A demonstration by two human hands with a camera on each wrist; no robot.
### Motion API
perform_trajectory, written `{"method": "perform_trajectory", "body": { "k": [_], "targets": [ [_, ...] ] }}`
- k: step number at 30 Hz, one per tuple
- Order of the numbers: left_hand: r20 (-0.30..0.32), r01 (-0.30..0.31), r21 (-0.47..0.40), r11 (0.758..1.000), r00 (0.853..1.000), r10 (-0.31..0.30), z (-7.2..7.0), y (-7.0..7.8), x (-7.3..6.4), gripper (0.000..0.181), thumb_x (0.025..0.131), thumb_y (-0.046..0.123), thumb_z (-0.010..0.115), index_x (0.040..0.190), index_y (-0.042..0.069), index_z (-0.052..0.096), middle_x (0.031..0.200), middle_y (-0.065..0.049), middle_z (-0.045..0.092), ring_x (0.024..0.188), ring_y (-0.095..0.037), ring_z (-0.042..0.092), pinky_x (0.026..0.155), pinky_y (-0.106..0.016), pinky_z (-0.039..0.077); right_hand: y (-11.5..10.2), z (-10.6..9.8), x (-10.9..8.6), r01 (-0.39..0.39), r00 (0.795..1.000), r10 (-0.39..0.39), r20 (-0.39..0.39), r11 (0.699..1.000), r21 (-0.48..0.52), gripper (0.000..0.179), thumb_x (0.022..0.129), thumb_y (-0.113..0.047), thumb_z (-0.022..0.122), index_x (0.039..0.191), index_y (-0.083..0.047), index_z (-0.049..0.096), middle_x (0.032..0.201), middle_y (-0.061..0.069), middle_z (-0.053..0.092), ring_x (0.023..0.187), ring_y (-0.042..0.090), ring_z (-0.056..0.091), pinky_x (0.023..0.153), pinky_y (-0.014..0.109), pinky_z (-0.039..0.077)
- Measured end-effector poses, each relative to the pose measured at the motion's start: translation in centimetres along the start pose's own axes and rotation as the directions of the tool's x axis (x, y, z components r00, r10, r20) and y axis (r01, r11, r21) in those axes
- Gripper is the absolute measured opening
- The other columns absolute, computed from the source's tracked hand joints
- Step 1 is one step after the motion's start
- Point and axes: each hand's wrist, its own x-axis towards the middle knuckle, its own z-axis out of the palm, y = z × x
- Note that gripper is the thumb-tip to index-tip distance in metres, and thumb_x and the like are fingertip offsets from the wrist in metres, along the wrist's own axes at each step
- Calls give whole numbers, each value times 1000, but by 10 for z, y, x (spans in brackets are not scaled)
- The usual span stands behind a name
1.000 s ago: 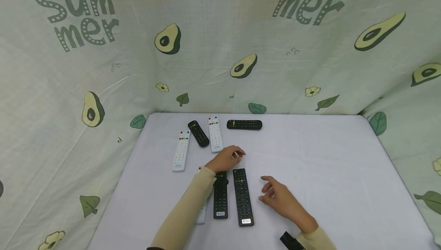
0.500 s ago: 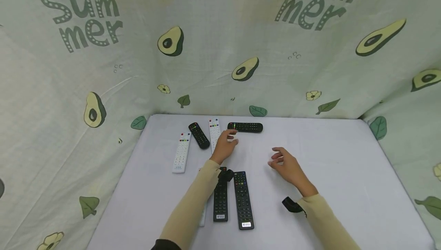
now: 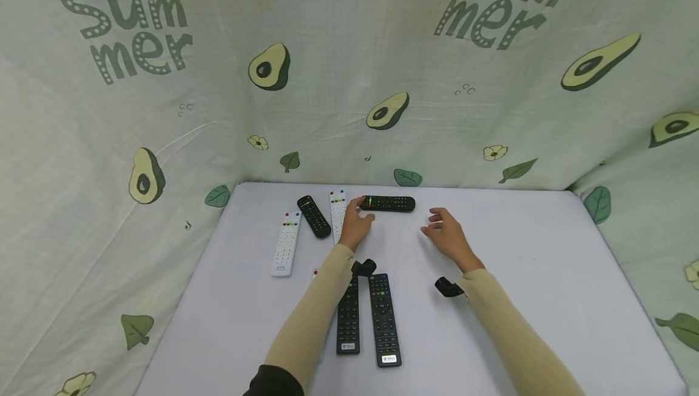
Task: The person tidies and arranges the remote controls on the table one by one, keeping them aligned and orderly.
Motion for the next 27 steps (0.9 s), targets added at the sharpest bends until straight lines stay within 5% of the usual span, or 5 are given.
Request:
{"method": "perform_trajectory", "body": {
  "k": [14, 27],
  "targets": [
    [7, 64, 3, 998, 998, -64, 10, 0, 14, 66, 102, 10, 61, 162, 2, 34, 167, -21, 35, 157, -37, 30, 129, -50, 26, -3, 18, 47, -95, 995, 94, 39, 995, 36, 66, 103, -11, 65, 158, 6, 33, 152, 32, 48, 137, 45, 54, 112, 55, 48],
    [6, 149, 33, 988, 989, -149, 14, 0, 19, 67, 103, 19, 61, 163, 10, 33, 167, -21, 36, 154, -38, 35, 126, -54, 31, -10, 26, 59, -48, 997, 48, 66, 999, 3, 67, 101, -9, 65, 159, 5, 34, 156, 32, 46, 137, 45, 54, 113, 56, 48]
  ]
}}
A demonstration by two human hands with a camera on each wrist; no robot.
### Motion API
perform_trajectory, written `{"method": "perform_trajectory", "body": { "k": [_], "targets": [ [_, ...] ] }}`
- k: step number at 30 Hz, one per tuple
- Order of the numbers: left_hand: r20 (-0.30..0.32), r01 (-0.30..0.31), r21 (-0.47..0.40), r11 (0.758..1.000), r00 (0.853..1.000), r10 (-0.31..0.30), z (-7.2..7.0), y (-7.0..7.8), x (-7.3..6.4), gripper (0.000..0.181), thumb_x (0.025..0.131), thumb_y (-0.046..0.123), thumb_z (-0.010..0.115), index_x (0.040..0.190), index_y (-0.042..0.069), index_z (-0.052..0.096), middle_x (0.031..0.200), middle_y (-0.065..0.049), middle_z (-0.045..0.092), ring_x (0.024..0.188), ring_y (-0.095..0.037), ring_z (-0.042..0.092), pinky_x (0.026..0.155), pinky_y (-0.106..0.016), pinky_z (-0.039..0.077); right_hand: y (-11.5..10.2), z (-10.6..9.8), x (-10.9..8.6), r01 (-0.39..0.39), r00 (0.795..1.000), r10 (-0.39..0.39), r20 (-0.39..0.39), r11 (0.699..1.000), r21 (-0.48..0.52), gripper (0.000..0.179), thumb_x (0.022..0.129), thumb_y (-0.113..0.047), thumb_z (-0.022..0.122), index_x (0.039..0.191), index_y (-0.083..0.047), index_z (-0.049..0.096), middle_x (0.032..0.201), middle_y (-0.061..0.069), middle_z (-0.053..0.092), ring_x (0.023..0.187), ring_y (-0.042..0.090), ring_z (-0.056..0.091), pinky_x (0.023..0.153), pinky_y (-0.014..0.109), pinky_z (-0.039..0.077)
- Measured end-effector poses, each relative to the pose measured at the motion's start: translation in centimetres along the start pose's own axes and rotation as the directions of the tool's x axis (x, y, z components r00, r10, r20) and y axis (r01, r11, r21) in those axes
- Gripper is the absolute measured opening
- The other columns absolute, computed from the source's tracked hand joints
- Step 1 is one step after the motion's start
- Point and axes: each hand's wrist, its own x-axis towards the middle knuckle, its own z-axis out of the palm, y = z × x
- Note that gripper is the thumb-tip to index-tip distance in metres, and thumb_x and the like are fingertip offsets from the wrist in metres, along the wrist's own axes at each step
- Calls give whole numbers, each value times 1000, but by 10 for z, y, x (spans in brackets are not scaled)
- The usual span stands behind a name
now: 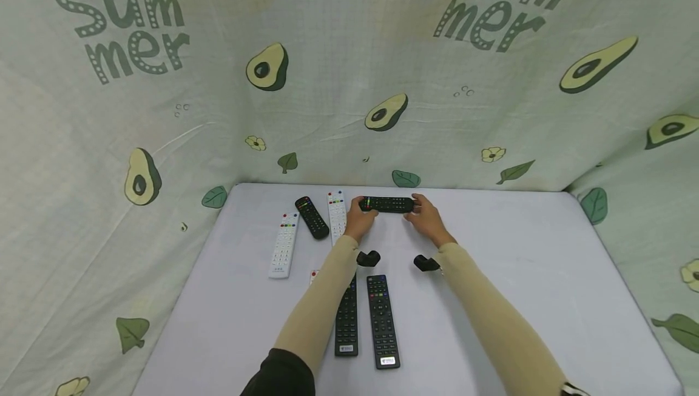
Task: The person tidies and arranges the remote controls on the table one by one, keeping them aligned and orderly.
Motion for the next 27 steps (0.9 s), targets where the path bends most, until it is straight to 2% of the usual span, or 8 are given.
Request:
{"method": "perform_trajectory", "body": {
  "k": [6, 11, 15, 17, 23, 27],
  "targets": [
    [-22, -6, -25, 1000, 1000, 5, 1, 0, -1, 66, 101, 19, 65, 160, 8, 38, 164, -23, 39, 152, -40, 38, 125, -56, 33, 0, 2, 0, -29, 999, 30, -22, 999, 31, 64, 103, -11, 65, 158, 5, 37, 154, 32, 48, 137, 45, 53, 113, 56, 48],
    [-19, -32, -108, 994, 999, 30, 2, -4, -1, 63, 102, 15, 66, 158, 5, 39, 163, -22, 41, 151, -37, 40, 126, -50, 32, 6, -1, -6, -61, 996, 66, -53, 994, 90, 56, 104, -10, 63, 154, 7, 44, 149, 32, 51, 135, 45, 54, 114, 55, 47],
    [-25, -78, -184, 980, 997, 74, 1, -7, -3, 60, 100, 10, 67, 154, 1, 43, 155, -23, 48, 145, -36, 46, 122, -47, 39, 12, -4, -14, -68, 994, 79, -77, 988, 136, 48, 105, -8, 61, 149, 8, 51, 144, 32, 54, 129, 44, 59, 108, 52, 52],
    [-41, -103, -200, 974, 994, 97, -1, -8, -4, 57, 99, 8, 67, 151, 0, 46, 147, -23, 53, 138, -35, 52, 115, -44, 46, 14, -6, -19, -73, 992, 88, -86, 983, 169, 45, 105, -7, 61, 146, 7, 54, 142, 31, 55, 125, 43, 61, 105, 50, 55],
    [-42, -110, -278, 954, 994, 102, -3, -13, -9, 51, 98, 4, 64, 148, -1, 52, 138, -23, 58, 123, -31, 61, 99, -38, 57, 16, -13, -39, -77, 990, 100, -99, 975, 207, 42, 104, -8, 62, 144, 6, 58, 139, 30, 58, 120, 40, 64, 95, 38, 57],
    [-24, -91, -326, 941, 996, 88, -4, -15, -12, 47, 100, 0, 63, 147, -3, 56, 137, -24, 58, 113, -27, 64, 99, -40, 59, 18, -15, -53, -72, 991, 95, -93, 971, 227, 41, 104, -7, 62, 143, 6, 58, 137, 30, 59, 115, 37, 65, 83, 25, 55]
  ]
}}
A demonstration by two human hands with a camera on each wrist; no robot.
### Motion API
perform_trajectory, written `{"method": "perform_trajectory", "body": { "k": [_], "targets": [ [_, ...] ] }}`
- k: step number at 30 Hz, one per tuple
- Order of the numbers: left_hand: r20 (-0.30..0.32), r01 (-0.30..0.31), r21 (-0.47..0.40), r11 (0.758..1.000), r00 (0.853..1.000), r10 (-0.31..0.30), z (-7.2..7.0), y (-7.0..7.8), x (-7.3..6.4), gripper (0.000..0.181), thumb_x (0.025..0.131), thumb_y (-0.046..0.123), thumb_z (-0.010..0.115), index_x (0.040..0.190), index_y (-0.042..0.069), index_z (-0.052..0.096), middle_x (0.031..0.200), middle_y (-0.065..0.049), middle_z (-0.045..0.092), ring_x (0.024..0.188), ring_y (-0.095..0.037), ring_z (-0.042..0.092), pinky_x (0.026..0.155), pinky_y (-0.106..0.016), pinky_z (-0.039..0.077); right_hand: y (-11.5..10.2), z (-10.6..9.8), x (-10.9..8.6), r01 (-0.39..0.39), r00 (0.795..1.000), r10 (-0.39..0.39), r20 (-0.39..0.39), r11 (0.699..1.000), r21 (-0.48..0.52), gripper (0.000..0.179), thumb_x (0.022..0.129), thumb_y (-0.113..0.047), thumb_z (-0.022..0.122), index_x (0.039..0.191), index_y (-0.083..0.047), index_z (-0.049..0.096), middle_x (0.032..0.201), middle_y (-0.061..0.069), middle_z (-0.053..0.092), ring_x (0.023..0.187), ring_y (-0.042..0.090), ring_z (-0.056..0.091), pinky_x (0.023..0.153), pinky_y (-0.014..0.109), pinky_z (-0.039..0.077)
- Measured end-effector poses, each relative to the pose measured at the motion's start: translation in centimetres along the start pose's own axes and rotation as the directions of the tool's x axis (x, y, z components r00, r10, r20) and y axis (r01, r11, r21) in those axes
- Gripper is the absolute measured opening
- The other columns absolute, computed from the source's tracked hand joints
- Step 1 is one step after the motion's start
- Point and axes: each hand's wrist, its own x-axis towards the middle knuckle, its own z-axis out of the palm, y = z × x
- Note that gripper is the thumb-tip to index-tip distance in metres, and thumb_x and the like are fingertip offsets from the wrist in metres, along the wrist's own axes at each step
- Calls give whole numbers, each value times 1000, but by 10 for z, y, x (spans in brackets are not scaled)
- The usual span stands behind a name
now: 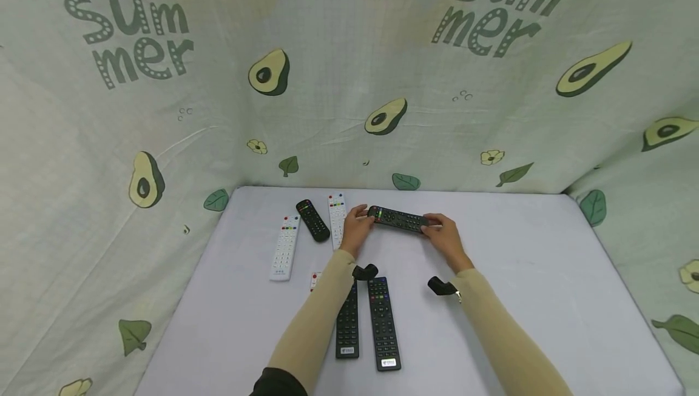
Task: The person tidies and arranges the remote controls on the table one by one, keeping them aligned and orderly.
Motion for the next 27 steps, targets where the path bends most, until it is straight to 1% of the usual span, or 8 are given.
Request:
{"method": "perform_trajectory", "body": {
  "k": [2, 5, 9, 12, 16, 19, 22, 27],
  "targets": [
    [11, 4, -3, 1000, 1000, -4, -1, -1, -2, 43, 101, -1, 62, 144, -4, 59, 134, -23, 58, 107, -23, 64, 98, -39, 60, 3, -1, -6, 2, 1000, -2, 1, 1000, 12, 41, 104, -6, 63, 142, 6, 58, 135, 30, 59, 112, 35, 65, 79, 19, 54],
    [37, 4, 1, 1000, 999, -4, -3, -3, -6, 37, 102, -1, 62, 139, -4, 63, 130, -22, 60, 103, -21, 64, 96, -37, 61, 5, -4, -16, -15, 1000, 15, 13, 999, 47, 41, 104, -5, 63, 143, 5, 57, 135, 28, 58, 112, 32, 65, 79, 16, 55],
    [80, 16, -6, 1000, 997, -15, -6, -4, -14, 32, 104, 0, 61, 135, -4, 66, 131, -20, 62, 107, -24, 68, 95, -34, 61, 6, -7, -31, -48, 998, 45, 36, 995, 90, 41, 104, -4, 62, 143, 5, 55, 137, 27, 56, 115, 29, 64, 86, 22, 60],
    [116, 20, -12, 1000, 993, -18, -8, -3, -21, 30, 104, 0, 61, 134, -4, 66, 131, -20, 63, 110, -27, 69, 94, -33, 62, 6, -10, -43, -65, 997, 58, 59, 990, 127, 42, 104, -2, 62, 143, 7, 52, 137, 29, 56, 112, 24, 66, 89, 26, 61],
    [172, 29, -23, 999, 985, -25, -10, -3, -30, 30, 104, 0, 62, 133, -4, 66, 131, -20, 63, 109, -26, 69, 93, -33, 62, 10, -14, -58, -77, 994, 64, 83, 983, 169, 43, 103, 0, 63, 142, 9, 50, 136, 30, 56, 104, 13, 66, 87, 25, 61],
    [209, 39, -36, 999, 977, -30, -9, -3, -36, 30, 104, 0, 62, 133, -4, 67, 130, -19, 63, 108, -24, 69, 93, -31, 62, 14, -18, -70, -81, 993, 64, 99, 979, 186, 43, 103, 0, 63, 142, 9, 49, 136, 29, 55, 100, 9, 66, 86, 23, 61],
    [242, 37, -27, 999, 970, -29, -8, -3, -43, 30, 104, 1, 61, 133, -3, 67, 130, -18, 62, 106, -22, 69, 92, -31, 62, 18, -21, -82, -79, 992, 58, 115, 978, 192, 43, 103, -1, 63, 142, 8, 49, 136, 28, 54, 100, 8, 66, 86, 23, 61],
    [294, 11, 26, 1000, 956, -19, -6, 0, -55, 31, 105, 3, 60, 135, -1, 67, 132, -16, 61, 104, -21, 69, 91, -32, 62, 22, -26, -103, -76, 989, 48, 141, 978, 196, 44, 102, 0, 64, 143, 10, 50, 133, 27, 55, 101, 8, 68, 86, 25, 62]
  ]
}}
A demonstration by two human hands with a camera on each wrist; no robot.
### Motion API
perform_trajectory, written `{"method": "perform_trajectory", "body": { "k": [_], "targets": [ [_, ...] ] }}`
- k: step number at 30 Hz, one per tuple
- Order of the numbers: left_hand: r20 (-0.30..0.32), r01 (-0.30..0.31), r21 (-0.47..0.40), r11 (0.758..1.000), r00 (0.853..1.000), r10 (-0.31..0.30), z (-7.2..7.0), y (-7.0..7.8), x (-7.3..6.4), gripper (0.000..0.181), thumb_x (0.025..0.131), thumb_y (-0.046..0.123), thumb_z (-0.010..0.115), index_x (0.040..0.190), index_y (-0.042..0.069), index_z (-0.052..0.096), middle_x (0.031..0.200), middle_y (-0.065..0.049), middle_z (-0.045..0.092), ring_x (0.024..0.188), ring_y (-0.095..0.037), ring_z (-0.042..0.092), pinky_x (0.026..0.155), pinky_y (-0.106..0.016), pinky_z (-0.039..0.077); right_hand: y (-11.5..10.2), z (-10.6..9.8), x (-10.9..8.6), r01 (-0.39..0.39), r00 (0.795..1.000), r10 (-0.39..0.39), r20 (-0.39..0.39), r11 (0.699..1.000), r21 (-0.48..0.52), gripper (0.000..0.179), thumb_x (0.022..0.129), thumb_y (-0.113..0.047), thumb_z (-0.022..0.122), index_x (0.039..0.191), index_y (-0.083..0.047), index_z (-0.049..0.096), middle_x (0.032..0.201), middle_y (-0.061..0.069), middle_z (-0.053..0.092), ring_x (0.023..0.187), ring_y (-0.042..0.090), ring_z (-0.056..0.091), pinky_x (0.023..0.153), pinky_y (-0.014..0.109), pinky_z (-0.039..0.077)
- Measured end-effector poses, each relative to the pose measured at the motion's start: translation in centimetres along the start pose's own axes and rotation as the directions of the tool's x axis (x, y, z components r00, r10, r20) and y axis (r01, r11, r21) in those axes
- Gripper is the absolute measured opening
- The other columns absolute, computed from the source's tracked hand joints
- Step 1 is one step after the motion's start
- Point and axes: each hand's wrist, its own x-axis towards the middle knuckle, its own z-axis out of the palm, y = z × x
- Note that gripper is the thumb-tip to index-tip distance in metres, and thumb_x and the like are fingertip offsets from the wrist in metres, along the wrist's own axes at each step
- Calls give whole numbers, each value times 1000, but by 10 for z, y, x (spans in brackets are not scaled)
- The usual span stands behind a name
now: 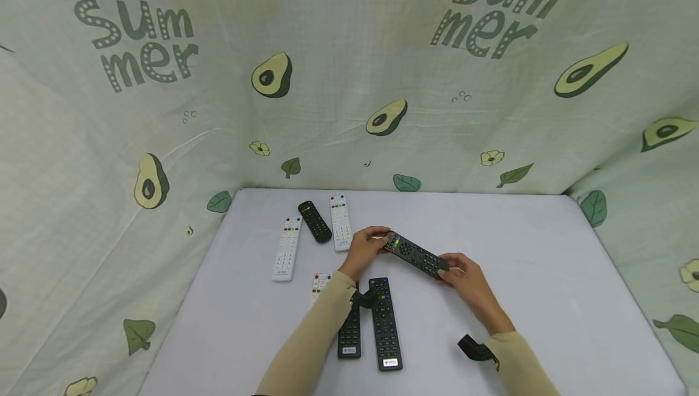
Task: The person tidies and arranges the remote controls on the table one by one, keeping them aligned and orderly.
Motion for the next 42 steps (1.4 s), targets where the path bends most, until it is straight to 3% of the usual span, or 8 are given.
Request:
{"method": "perform_trajectory", "body": {
  "k": [8, 15, 23, 26, 28, 33, 38, 42],
  "targets": [
    [82, -34, 83, 996, 996, 27, 6, 4, -11, 30, 105, 5, 62, 134, -1, 68, 128, -14, 66, 93, -14, 69, 89, -34, 63, 5, -1, -27, -31, 999, 31, 34, 999, -14, 48, 99, 1, 68, 144, 11, 52, 130, 25, 55, 108, 20, 68, 85, 29, 63],
    [150, -47, 146, 988, 988, 25, 10, 7, -15, 27, 105, 7, 63, 130, 1, 72, 122, -13, 70, 92, -15, 71, 89, -37, 63, 5, 3, -45, -81, 995, 84, 51, 995, -54, 51, 96, 0, 71, 143, 10, 54, 127, 23, 59, 108, 22, 68, 82, 26, 62],
    [209, -96, 280, 955, 977, 37, 17, 12, -21, 24, 105, 8, 64, 126, 5, 75, 120, -6, 71, 89, -11, 65, 90, -51, 62, 9, 12, -61, -122, 990, 128, 65, 989, -79, 55, 91, -1, 76, 142, 7, 56, 123, 18, 65, 104, 24, 71, 82, 28, 61],
    [239, -110, 319, 941, 970, 33, 19, 11, -21, 23, 105, 10, 64, 126, 6, 75, 118, -4, 72, 88, -10, 64, 87, -47, 62, 13, 16, -65, -120, 988, 126, 92, 991, -66, 57, 90, 0, 75, 142, 9, 54, 122, 18, 66, 104, 25, 72, 82, 29, 61],
    [256, -120, 351, 928, 966, 28, 21, 11, -20, 23, 105, 12, 65, 125, 8, 76, 118, -3, 72, 88, -8, 63, 82, -39, 61, 17, 17, -68, -111, 986, 117, 114, 992, -61, 59, 89, 1, 75, 143, 10, 52, 121, 18, 65, 104, 25, 72, 83, 29, 62],
    [299, -155, 422, 893, 954, 24, 24, 9, -18, 23, 104, 12, 65, 123, 11, 78, 121, -3, 72, 86, -6, 60, 69, -23, 51, 22, 21, -73, -87, 982, 99, 162, 993, -80, 64, 88, -1, 76, 144, 11, 50, 118, 16, 64, 100, 23, 72, 81, 27, 60],
    [338, -179, 476, 861, 941, 8, 26, 7, -17, 23, 104, 10, 65, 122, 11, 79, 121, -3, 73, 84, -5, 60, 68, -20, 51, 24, 24, -79, -85, 977, 101, 188, 992, -92, 67, 86, -1, 78, 145, 12, 48, 116, 15, 66, 98, 23, 71, 79, 26, 58],
    [374, -188, 492, 850, 928, -11, 27, 8, -17, 22, 104, 9, 66, 122, 10, 79, 119, -3, 73, 84, -4, 62, 70, -19, 54, 25, 27, -83, -99, 974, 119, 191, 989, -111, 69, 84, -1, 79, 144, 13, 48, 115, 14, 66, 96, 22, 70, 79, 27, 58]
  ]
}}
